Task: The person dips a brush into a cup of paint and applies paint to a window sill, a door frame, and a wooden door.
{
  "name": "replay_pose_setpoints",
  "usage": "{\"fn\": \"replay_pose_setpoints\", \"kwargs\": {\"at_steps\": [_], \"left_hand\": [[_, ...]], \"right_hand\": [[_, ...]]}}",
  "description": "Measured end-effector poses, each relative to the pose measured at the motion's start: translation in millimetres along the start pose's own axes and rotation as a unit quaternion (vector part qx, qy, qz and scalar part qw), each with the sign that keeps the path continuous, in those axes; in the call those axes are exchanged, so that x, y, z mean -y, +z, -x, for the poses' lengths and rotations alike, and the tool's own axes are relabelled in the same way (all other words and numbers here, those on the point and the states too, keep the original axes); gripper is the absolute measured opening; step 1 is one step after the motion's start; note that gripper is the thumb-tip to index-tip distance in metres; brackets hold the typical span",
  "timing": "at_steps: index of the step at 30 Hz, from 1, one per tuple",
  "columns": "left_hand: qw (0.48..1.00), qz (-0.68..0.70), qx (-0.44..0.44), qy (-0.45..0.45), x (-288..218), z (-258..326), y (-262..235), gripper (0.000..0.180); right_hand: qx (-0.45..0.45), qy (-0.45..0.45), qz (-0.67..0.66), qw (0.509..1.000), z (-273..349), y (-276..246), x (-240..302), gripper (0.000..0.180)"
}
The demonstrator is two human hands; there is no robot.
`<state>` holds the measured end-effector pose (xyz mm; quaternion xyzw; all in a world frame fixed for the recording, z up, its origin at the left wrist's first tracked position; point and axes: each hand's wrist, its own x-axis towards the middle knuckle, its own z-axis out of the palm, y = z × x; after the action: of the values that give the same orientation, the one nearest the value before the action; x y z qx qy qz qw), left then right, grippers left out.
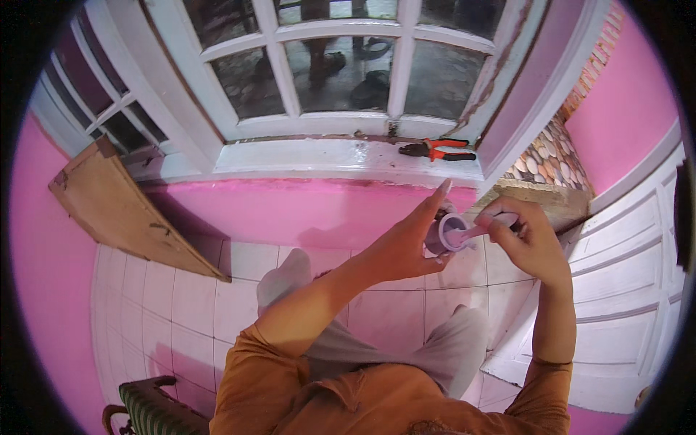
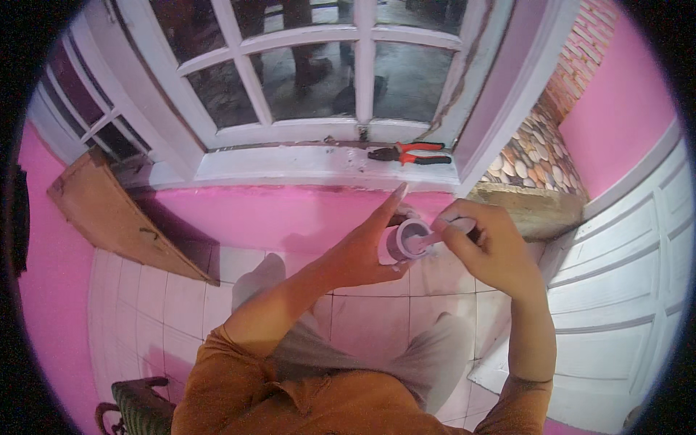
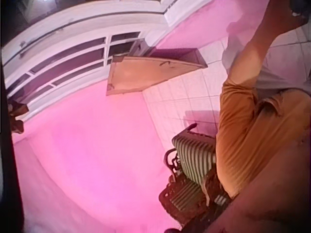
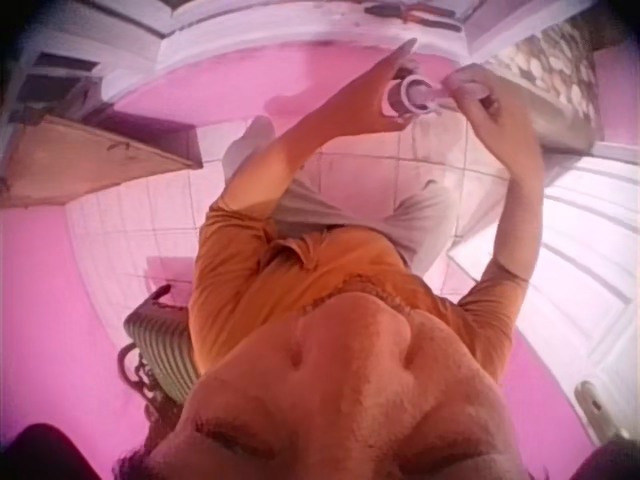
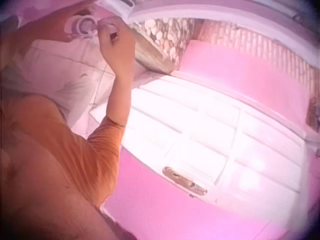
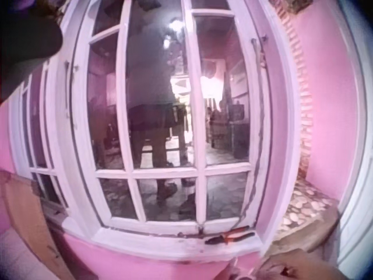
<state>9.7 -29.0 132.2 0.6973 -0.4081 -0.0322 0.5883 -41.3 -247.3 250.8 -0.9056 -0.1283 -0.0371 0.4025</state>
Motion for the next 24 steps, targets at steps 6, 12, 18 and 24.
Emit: {"fn": "replay_pose_setpoints", "kwargs": {"at_steps": [6,12,18,24], "left_hand": [[1.000,-0.004,-0.015,0.011,5,1,0,0.116],[0.999,-0.018,-0.029,0.013,4,3,-4,0.118],[0.998,-0.018,-0.059,0.028,7,5,-11,0.118],[0.995,-0.026,-0.091,0.012,-1,11,-13,0.117]], "right_hand": [[0.014,0.022,-0.068,0.997,-5,5,-3,0.013],[-0.006,0.001,-0.106,0.994,-15,10,-11,0.012],[-0.026,0.114,-0.157,0.981,-14,-1,-9,0.011],[-0.079,0.101,-0.257,0.958,-17,-1,-36,0.015]]}}
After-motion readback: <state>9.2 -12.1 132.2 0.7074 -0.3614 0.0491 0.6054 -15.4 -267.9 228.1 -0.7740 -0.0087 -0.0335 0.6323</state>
